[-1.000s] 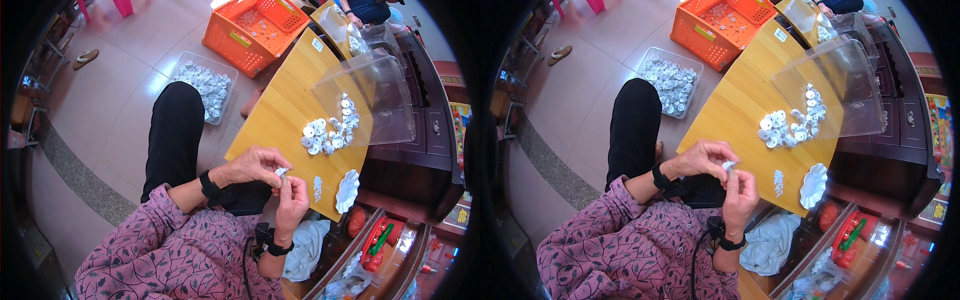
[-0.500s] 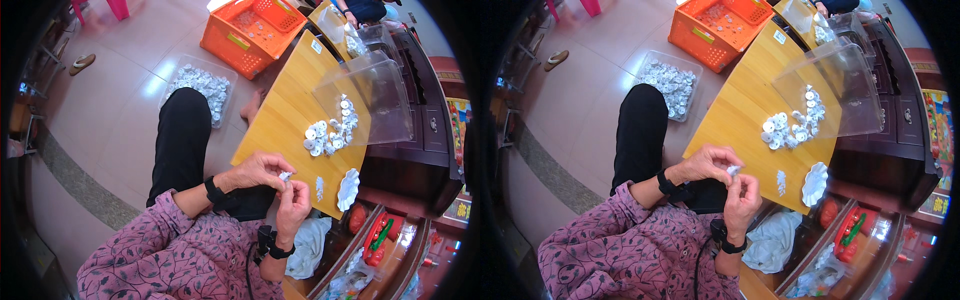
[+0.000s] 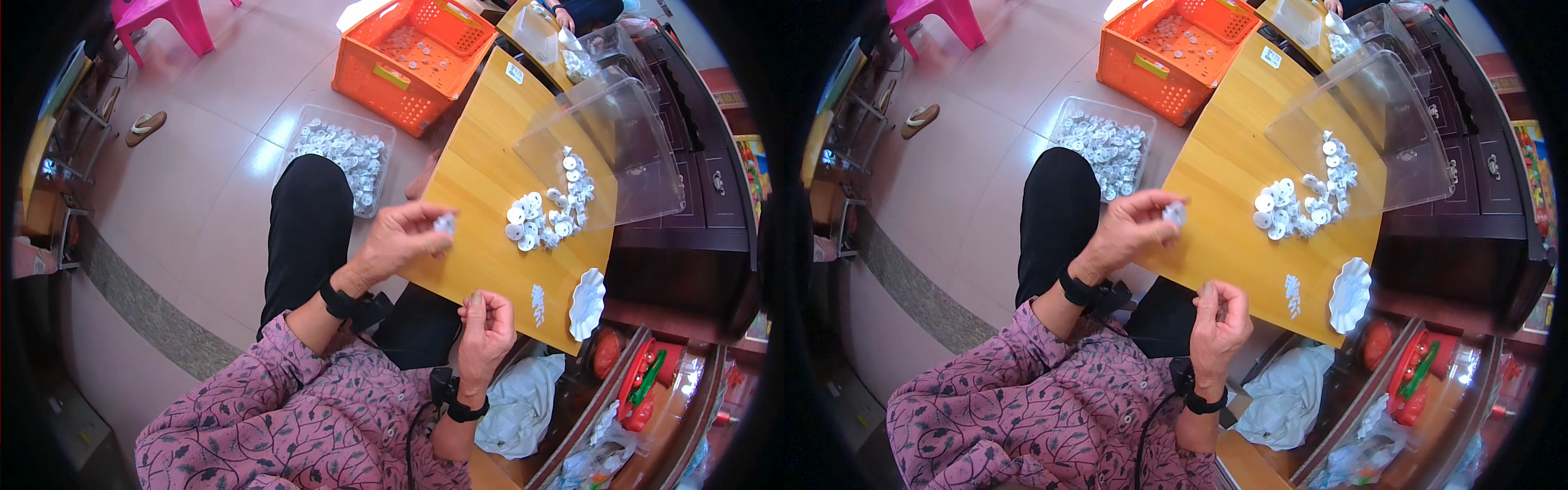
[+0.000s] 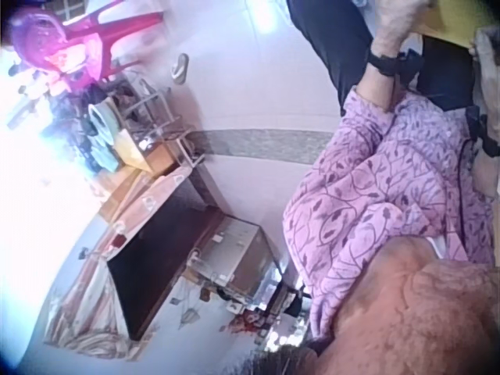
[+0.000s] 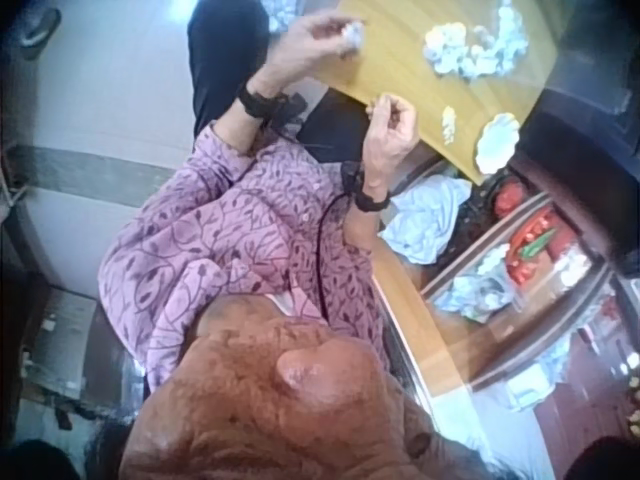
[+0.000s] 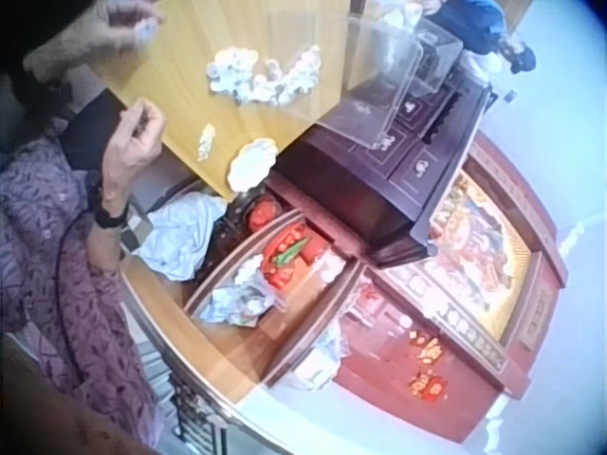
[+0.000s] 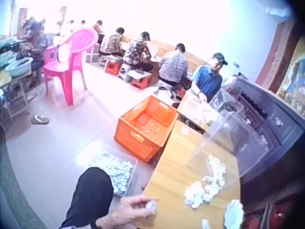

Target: Assembling small white plastic components by hand while sitting on the floor.

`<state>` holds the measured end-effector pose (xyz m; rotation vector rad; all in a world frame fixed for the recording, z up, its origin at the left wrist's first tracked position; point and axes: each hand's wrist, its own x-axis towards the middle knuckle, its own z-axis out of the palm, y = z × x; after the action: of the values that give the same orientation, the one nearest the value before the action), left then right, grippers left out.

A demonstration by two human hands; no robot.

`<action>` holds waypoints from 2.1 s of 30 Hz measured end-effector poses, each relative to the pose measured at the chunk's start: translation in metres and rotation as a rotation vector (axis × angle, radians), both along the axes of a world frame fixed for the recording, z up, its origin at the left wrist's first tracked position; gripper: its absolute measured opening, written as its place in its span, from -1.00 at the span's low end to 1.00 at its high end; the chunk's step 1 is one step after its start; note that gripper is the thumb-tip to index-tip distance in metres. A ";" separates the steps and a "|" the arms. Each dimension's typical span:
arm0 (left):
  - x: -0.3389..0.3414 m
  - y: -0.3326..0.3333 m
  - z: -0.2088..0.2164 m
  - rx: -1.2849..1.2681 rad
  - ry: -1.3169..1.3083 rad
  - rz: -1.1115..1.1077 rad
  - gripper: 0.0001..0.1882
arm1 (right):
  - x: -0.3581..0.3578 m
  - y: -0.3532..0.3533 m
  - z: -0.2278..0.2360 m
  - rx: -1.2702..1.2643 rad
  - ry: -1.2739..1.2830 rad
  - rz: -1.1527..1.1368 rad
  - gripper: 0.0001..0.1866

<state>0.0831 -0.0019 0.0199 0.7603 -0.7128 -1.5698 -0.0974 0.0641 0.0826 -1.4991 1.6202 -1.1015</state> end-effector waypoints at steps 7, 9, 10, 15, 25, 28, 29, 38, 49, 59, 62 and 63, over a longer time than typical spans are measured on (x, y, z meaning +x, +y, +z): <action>0.022 -0.030 -0.067 0.147 0.118 0.582 -0.03 | -0.011 0.010 -0.010 0.032 -0.007 0.011 -0.91; 0.018 -0.030 -0.080 0.209 0.082 0.598 0.01 | -0.015 0.012 -0.013 0.044 0.003 0.004 -0.90; 0.016 -0.029 -0.086 0.272 0.048 0.602 0.06 | -0.017 0.013 -0.015 0.056 0.014 -0.014 -0.89; -0.023 -0.011 -0.049 0.044 -0.232 0.713 -0.37 | -0.038 0.015 -0.026 0.042 0.036 -0.029 -0.89; -0.072 0.025 -0.007 -0.284 -0.642 0.580 -0.77 | -0.083 0.021 -0.044 -0.110 0.317 -0.110 -0.92; -0.086 0.035 -0.007 -0.323 -0.734 0.452 -0.81 | -0.096 0.022 -0.039 -0.107 0.342 -0.158 -0.93; -0.089 0.036 -0.004 -0.363 -0.781 0.455 -0.83 | -0.102 0.021 -0.041 -0.108 0.324 -0.181 -0.93; -0.106 0.034 -0.010 -0.487 -0.916 0.409 -0.85 | -0.115 -0.011 -0.037 -0.225 0.493 -0.083 -0.71; -0.100 0.036 -0.013 -0.489 -0.950 0.358 -0.86 | -0.084 -0.076 -0.038 -0.243 0.822 0.105 -0.43; -0.094 0.039 -0.013 -0.505 -0.908 0.350 -0.87 | -0.094 -0.074 -0.060 -0.300 0.336 0.010 -0.75; -0.092 0.038 -0.013 -0.499 -0.890 0.324 -0.85 | -0.093 -0.059 -0.052 -0.163 0.086 -0.025 -0.77; -0.091 0.039 -0.011 -0.498 -0.889 0.322 -0.85 | -0.091 -0.053 -0.048 -0.061 -0.116 -0.045 -0.78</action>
<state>-0.0083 0.0369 0.0087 1.1183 -1.4688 -0.6581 -0.1881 0.0112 0.0349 -1.4159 1.5608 -1.2492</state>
